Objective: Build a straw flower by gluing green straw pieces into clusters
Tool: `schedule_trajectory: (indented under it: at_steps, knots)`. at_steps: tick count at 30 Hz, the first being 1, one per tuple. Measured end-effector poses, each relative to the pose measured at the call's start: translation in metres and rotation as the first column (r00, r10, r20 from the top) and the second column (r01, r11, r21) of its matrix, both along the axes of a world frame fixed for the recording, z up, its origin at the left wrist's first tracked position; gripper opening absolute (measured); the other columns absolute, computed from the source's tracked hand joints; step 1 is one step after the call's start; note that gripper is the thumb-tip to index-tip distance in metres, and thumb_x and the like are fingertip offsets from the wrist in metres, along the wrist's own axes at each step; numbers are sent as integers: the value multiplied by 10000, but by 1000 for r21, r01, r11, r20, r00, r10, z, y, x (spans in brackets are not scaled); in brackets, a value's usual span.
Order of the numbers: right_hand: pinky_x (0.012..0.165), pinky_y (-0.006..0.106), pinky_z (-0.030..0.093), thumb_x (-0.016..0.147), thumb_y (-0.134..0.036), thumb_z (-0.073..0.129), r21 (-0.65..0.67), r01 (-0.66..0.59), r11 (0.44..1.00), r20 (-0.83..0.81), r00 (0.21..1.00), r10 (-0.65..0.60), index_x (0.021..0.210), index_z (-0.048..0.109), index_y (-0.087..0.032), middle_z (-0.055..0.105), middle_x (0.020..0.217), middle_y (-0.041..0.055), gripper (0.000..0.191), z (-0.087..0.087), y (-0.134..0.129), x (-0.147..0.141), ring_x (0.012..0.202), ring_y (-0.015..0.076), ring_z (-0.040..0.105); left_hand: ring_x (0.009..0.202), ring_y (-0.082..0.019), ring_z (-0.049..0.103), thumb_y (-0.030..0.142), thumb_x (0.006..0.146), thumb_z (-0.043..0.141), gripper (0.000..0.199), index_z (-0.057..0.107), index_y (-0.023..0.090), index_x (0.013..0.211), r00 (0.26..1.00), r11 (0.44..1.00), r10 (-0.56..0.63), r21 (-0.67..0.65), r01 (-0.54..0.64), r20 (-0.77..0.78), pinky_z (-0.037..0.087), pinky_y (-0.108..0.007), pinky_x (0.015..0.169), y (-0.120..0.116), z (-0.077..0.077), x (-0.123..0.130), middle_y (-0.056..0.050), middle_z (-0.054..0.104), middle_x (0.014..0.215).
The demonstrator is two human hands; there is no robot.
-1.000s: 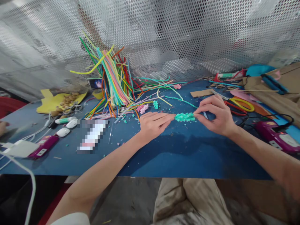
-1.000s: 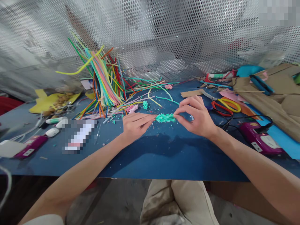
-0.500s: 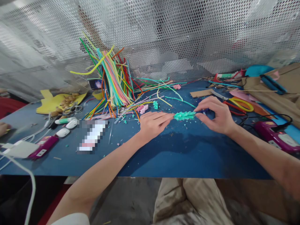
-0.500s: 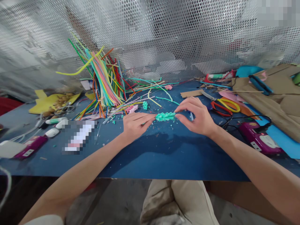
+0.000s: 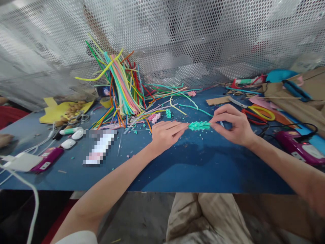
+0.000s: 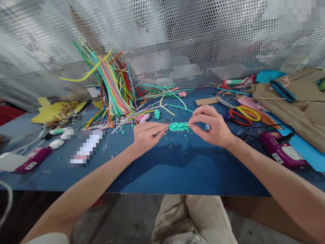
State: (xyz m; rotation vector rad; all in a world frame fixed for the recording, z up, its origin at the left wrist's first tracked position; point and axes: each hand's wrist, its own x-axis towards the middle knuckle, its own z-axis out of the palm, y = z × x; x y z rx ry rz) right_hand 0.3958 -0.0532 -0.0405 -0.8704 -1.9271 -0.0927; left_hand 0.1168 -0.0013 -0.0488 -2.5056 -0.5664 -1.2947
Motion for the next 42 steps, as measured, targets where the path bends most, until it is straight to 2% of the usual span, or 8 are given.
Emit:
schedule_trajectory:
  at_steps: [8, 12, 19, 26, 33, 38, 40, 42]
  knots:
    - [737, 403, 521, 851, -241, 699, -1, -5, 1000, -5, 1000, 5, 909, 698, -298, 590, 923, 34, 81, 2, -2, -3, 832, 202, 603, 822, -106, 757, 252, 915, 705, 142, 775, 284, 1034, 1000, 1000, 12, 6, -12, -6, 515, -216, 666, -1, 0, 0, 24, 800, 936]
    - [687, 402, 507, 882, -237, 632, -2, 25, 1000, -121, 992, -25, 873, 669, -272, 638, 842, 36, 51, 6, -3, -1, 772, 207, 604, 806, -101, 751, 253, 921, 699, 146, 771, 276, 1045, 1000, 1000, 7, -19, -7, 10, 519, -222, 689, 1, -1, -1, 20, 800, 931]
    - [615, 354, 482, 909, -282, 637, -192, -42, 980, -93, 995, 24, 852, 691, -258, 676, 789, 15, 82, 6, 0, -3, 679, 174, 594, 809, -94, 744, 233, 903, 718, 196, 757, 293, 1085, 999, 999, 32, -2, -32, 2, 510, -229, 705, 3, -1, -4, 37, 797, 952]
    - [588, 342, 495, 887, -308, 671, -225, -70, 972, -170, 985, 32, 849, 702, -267, 662, 763, 8, 63, 1, 1, -10, 640, 160, 572, 789, -96, 748, 260, 923, 699, 149, 768, 285, 1053, 999, 999, 41, 33, -41, -10, 474, -235, 638, 1, 1, -2, 27, 800, 930]
    - [538, 319, 447, 886, -302, 683, -256, -90, 962, -283, 959, 14, 807, 676, -253, 640, 754, 1, 94, -7, 7, -4, 627, 148, 545, 790, -90, 746, 255, 922, 701, 145, 768, 281, 1047, 999, 999, 33, -3, -33, 0, 499, -228, 678, 2, -1, -1, 36, 799, 936]
    - [571, 342, 458, 907, -352, 658, -137, 40, 990, -450, 888, -98, 840, 666, -255, 617, 769, 11, 118, -6, 13, 3, 658, 165, 553, 786, -95, 745, 272, 929, 689, 132, 775, 275, 1029, 999, 999, 48, -22, -48, -8, 503, -228, 672, 3, -1, 0, 33, 799, 928]
    - [641, 378, 495, 897, -333, 674, -42, 116, 992, -423, 898, -123, 860, 679, -265, 620, 842, 28, 77, -3, 13, 3, 748, 194, 588, 794, -103, 746, 290, 944, 668, 134, 782, 272, 1013, 998, 998, 55, -27, -56, -34, 500, -232, 669, 3, -2, 1, 25, 799, 921]
    - [729, 421, 517, 873, -310, 706, 28, 163, 986, -309, 940, -146, 881, 705, -281, 618, 923, 46, 30, 1, 10, 2, 859, 228, 609, 800, -105, 745, 301, 955, 651, 145, 785, 275, 1002, 995, 998, 55, -27, -58, -84, 487, -232, 659, 3, -3, 3, 25, 798, 922]
